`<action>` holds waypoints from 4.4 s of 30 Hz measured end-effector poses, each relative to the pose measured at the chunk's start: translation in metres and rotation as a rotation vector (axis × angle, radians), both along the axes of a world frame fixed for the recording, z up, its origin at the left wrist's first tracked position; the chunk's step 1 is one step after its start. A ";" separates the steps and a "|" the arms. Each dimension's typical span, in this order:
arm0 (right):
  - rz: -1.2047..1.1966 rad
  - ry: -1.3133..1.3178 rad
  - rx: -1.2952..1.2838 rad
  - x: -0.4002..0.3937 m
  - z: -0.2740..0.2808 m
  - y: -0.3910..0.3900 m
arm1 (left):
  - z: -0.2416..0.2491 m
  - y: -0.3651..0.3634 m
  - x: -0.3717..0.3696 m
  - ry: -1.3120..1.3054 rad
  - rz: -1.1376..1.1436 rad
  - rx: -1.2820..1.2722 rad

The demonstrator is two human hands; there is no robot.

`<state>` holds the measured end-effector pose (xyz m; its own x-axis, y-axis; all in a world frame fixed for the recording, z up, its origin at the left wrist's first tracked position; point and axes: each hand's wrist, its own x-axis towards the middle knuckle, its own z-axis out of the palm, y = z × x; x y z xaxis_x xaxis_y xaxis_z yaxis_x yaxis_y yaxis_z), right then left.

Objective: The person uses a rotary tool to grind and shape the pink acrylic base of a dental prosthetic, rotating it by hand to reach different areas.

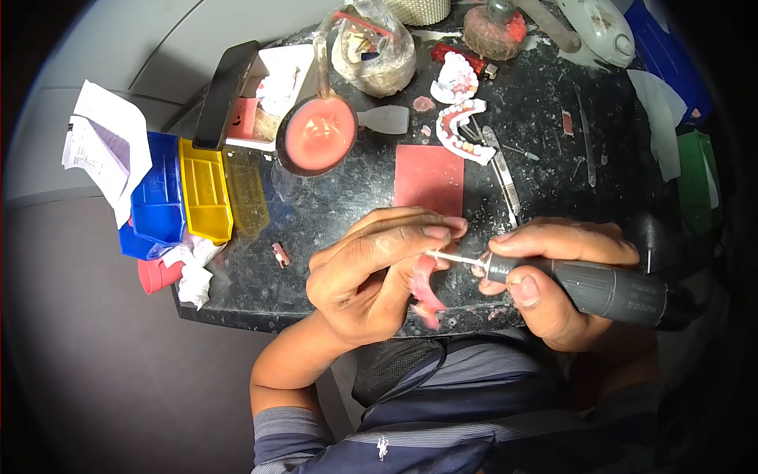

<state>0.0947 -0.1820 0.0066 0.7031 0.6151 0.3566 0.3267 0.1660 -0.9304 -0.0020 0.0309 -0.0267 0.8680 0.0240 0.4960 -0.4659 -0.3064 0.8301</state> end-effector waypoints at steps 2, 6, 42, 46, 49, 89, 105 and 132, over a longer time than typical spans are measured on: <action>-0.006 -0.019 -0.019 0.001 0.002 0.000 | -0.001 0.000 -0.001 0.020 -0.002 -0.071; -0.012 -0.066 -0.048 0.003 0.002 0.001 | -0.002 -0.002 -0.002 0.055 -0.001 -0.090; 0.107 -0.191 -0.017 0.014 0.005 0.002 | -0.002 -0.006 -0.005 0.108 0.030 -0.149; 0.083 -0.148 0.009 0.011 0.005 0.002 | -0.003 -0.007 0.000 -0.010 0.066 -0.080; 0.009 -0.324 0.103 0.011 -0.005 0.007 | 0.001 -0.010 0.003 -0.060 0.102 -0.042; -0.017 0.044 -0.060 0.010 0.018 -0.016 | -0.003 -0.005 -0.003 0.095 0.007 -0.329; 0.109 -0.256 -0.044 0.022 0.014 -0.010 | 0.012 -0.010 -0.005 0.376 0.014 -0.494; 0.033 -0.325 0.013 0.019 0.007 -0.001 | 0.003 -0.008 -0.001 0.167 -0.037 -0.202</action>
<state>0.1133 -0.1830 0.0138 0.5309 0.6294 0.5674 0.6006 0.1928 -0.7759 -0.0028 0.0227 -0.0241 0.9396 0.0748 0.3339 -0.3248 -0.1119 0.9391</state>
